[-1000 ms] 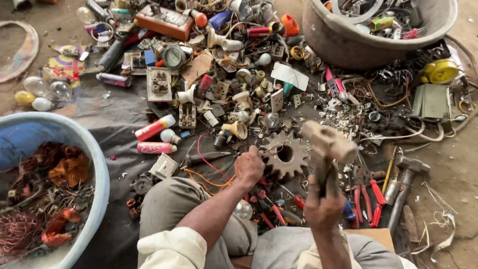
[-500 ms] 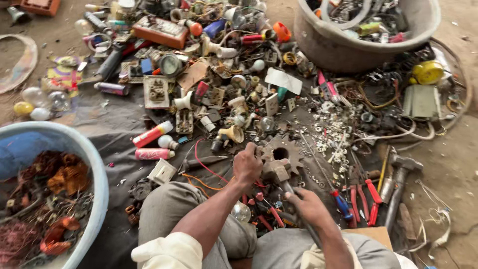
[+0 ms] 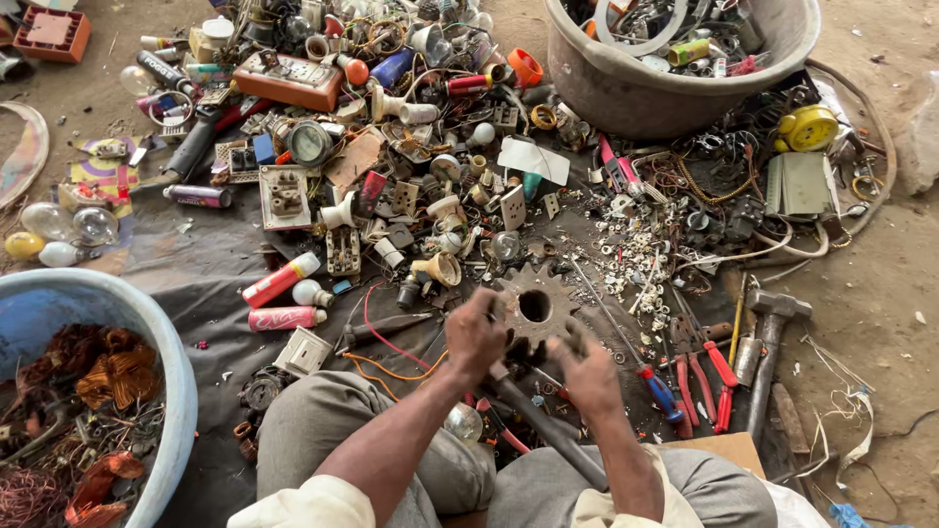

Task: The person sits on the floor and uses a hammer and pliers to strike and disassemble a metal gear from electronic scrap components, picking up small metal parts and wires from the pile.

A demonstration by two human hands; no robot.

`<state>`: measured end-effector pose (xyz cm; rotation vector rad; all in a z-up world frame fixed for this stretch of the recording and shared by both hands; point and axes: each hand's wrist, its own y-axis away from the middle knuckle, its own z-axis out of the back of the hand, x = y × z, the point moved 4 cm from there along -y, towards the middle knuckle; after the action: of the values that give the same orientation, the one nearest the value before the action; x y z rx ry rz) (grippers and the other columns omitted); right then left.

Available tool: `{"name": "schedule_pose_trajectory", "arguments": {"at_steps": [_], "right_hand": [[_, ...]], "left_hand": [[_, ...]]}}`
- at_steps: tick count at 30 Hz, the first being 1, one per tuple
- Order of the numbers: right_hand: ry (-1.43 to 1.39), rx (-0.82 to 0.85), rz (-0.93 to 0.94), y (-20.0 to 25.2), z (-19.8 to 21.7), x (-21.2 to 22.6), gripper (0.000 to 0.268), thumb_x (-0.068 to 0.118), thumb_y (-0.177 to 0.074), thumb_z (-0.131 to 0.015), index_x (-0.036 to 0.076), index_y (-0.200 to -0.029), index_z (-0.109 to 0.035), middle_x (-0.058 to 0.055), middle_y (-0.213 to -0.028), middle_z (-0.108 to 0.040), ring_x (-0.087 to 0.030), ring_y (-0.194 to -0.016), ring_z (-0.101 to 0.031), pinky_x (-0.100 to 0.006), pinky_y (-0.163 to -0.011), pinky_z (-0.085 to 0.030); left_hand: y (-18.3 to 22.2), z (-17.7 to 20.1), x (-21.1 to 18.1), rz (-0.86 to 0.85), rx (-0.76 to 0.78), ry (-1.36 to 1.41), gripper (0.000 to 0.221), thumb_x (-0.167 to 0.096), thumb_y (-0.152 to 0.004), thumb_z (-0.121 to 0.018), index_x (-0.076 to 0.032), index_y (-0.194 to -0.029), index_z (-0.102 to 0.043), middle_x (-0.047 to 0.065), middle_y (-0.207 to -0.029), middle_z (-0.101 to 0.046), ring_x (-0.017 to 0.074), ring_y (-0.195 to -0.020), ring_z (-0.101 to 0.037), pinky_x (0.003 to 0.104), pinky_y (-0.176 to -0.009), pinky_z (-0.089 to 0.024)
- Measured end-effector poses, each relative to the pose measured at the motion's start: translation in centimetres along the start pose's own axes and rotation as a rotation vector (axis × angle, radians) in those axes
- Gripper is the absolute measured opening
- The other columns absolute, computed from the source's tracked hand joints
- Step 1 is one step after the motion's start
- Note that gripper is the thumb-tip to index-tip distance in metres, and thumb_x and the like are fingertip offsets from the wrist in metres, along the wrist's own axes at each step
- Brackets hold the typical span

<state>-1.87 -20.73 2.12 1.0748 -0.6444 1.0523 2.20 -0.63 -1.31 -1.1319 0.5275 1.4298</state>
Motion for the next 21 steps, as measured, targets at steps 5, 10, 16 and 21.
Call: {"name": "schedule_pose_trajectory", "arguments": {"at_steps": [5, 10, 16, 21], "right_hand": [[-0.555, -0.062, 0.101, -1.1, 0.1, 0.9, 0.031, 0.027, -0.105, -0.062, 0.003, -0.123, -0.065, -0.014, -0.095, -0.068, -0.019, -0.071, -0.058, -0.031, -0.063, -0.053], [-0.379, -0.210, -0.025, -1.5, 1.1, 1.0, 0.026, 0.024, -0.101, -0.059, 0.002, -0.100, -0.071, -0.006, -0.078, -0.072, -0.013, -0.068, -0.066, -0.027, -0.064, -0.058], [-0.104, 0.127, -0.129, -3.7, 0.1, -1.8, 0.026, 0.020, -0.104, -0.060, -0.001, -0.101, -0.075, -0.009, -0.079, -0.072, -0.018, -0.061, -0.060, -0.032, -0.056, -0.050], [-0.195, 0.180, -0.243, -3.3, -1.5, -2.1, 0.025, 0.022, -0.099, -0.063, 0.004, -0.112, -0.073, -0.011, -0.091, -0.076, -0.020, -0.077, -0.069, -0.036, -0.064, -0.057]], "left_hand": [[3.6, 0.4, -5.0, -0.274, 0.208, 0.020, 0.023, -0.030, -0.099, -0.068, -0.010, -0.089, -0.061, 0.011, -0.067, -0.065, 0.0303, -0.058, -0.066, 0.043, -0.054, -0.051], [3.3, 4.1, -9.8, -0.529, 0.444, 0.095, 0.063, -0.048, -0.079, -0.080, -0.002, -0.118, -0.061, 0.017, -0.083, -0.069, 0.0345, -0.072, -0.068, 0.046, -0.060, -0.053], [1.7, 3.7, -8.1, -0.295, 0.221, 0.190, 0.056, -0.034, -0.090, -0.076, 0.001, -0.132, -0.061, 0.028, -0.119, -0.066, 0.0345, -0.092, -0.070, 0.043, -0.075, -0.059], [0.1, 1.0, -1.4, -0.237, 0.395, 0.186, 0.013, -0.009, -0.095, -0.065, -0.007, -0.096, -0.077, 0.012, -0.094, -0.077, 0.0263, -0.082, -0.075, 0.037, -0.071, -0.061]]}}
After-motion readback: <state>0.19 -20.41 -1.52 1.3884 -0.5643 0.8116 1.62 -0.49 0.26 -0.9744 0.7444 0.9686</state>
